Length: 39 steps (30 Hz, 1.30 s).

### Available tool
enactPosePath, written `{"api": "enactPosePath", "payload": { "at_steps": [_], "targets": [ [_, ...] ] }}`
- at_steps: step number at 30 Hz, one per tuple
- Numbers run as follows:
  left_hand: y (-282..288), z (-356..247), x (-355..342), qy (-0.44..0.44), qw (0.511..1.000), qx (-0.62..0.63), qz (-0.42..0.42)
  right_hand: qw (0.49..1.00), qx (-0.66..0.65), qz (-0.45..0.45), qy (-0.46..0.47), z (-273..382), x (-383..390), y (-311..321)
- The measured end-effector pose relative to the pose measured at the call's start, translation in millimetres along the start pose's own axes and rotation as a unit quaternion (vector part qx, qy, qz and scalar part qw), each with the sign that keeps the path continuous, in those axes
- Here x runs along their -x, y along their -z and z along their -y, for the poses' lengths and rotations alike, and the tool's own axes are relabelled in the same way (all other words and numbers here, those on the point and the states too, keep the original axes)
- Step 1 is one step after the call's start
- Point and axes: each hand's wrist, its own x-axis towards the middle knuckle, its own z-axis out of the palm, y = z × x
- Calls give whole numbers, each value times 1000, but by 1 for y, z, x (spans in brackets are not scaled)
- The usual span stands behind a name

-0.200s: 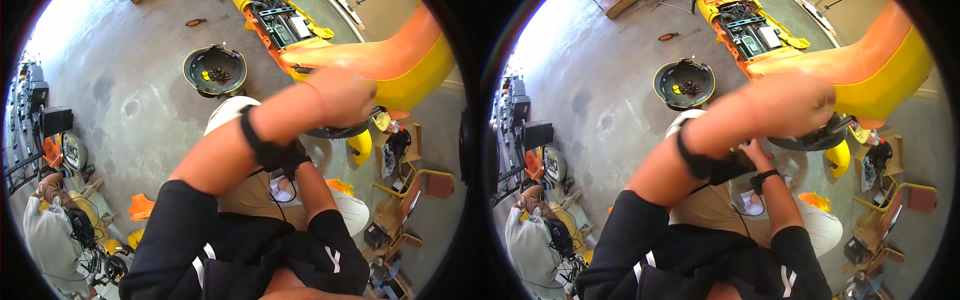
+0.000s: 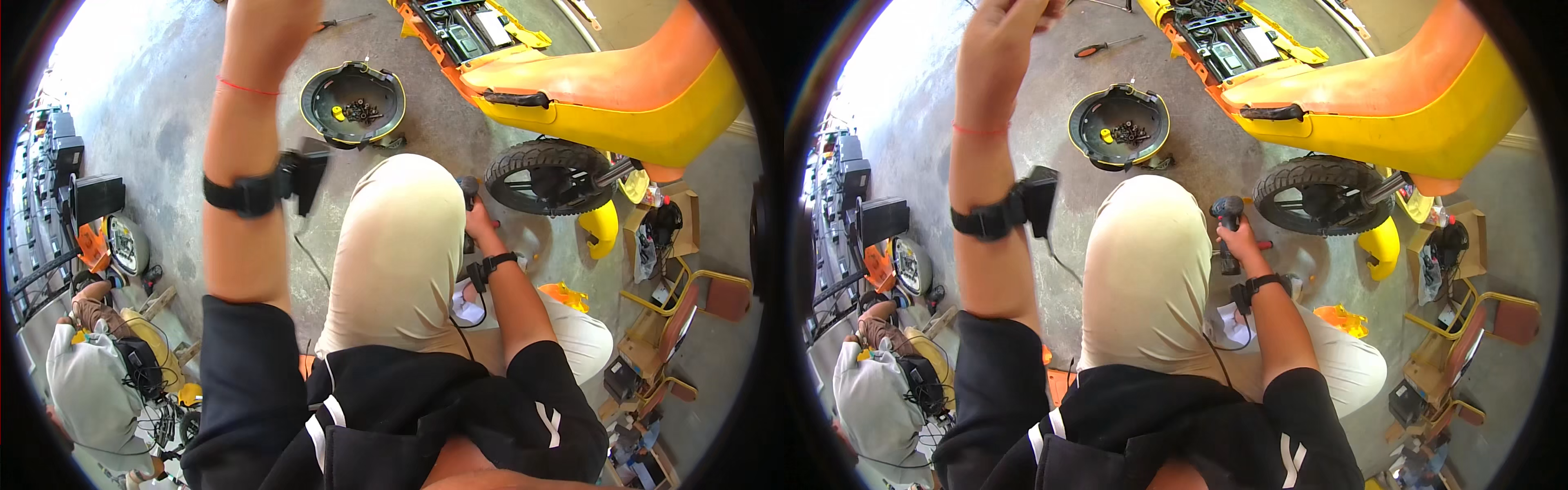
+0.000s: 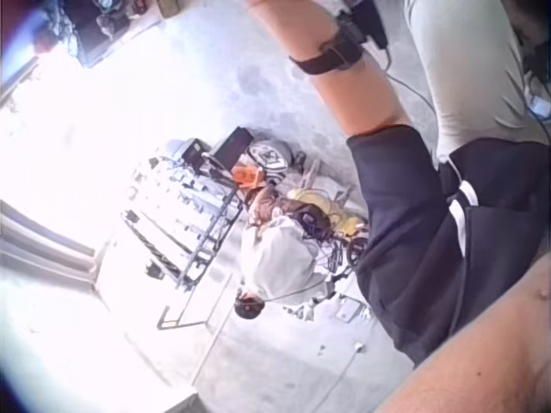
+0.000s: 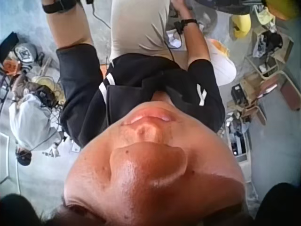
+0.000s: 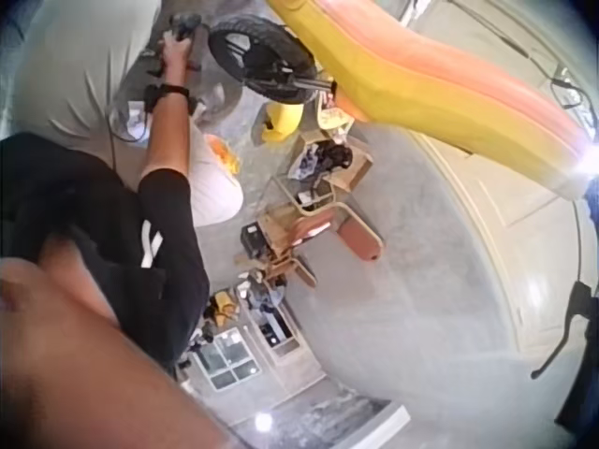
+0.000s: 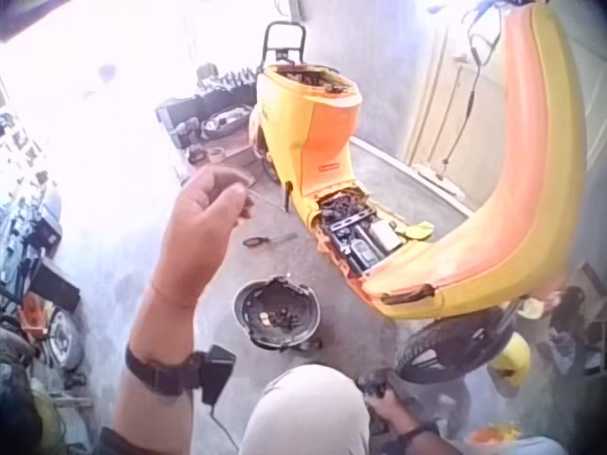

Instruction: Repairing a yellow electric scooter using hand tools and a power drill to tighten the wheel and secure body panels.

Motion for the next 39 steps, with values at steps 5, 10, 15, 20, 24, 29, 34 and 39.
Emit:
{"api": "enactPosePath", "payload": {
  "at_steps": [5,10,15,20,24,29,34,39],
  "targets": [
    [38,160,37,217,881,-384,173,997,22,-15,-67,2,5,13],
    [16,280,89,377,812,-355,270,985,84,-69,-137,-2,-5,16],
    [-14,347,95,367,764,-427,314,989,94,-37,-109,-19,-23,11],
    [-32,380,87,358,722,-428,409,972,216,-25,-92,-13,-21,16],
    [-42,390,88,371,703,-458,397,976,203,-23,-78,-3,-24,15],
    [-53,390,92,385,725,-470,324,978,189,-55,-66,-4,-24,18],
    [-60,392,94,368,727,-480,327,964,234,-17,-125,-1,-26,23],
    [-57,385,96,293,756,-498,306,963,258,-30,-76,-1,-27,18]
  ]
}}
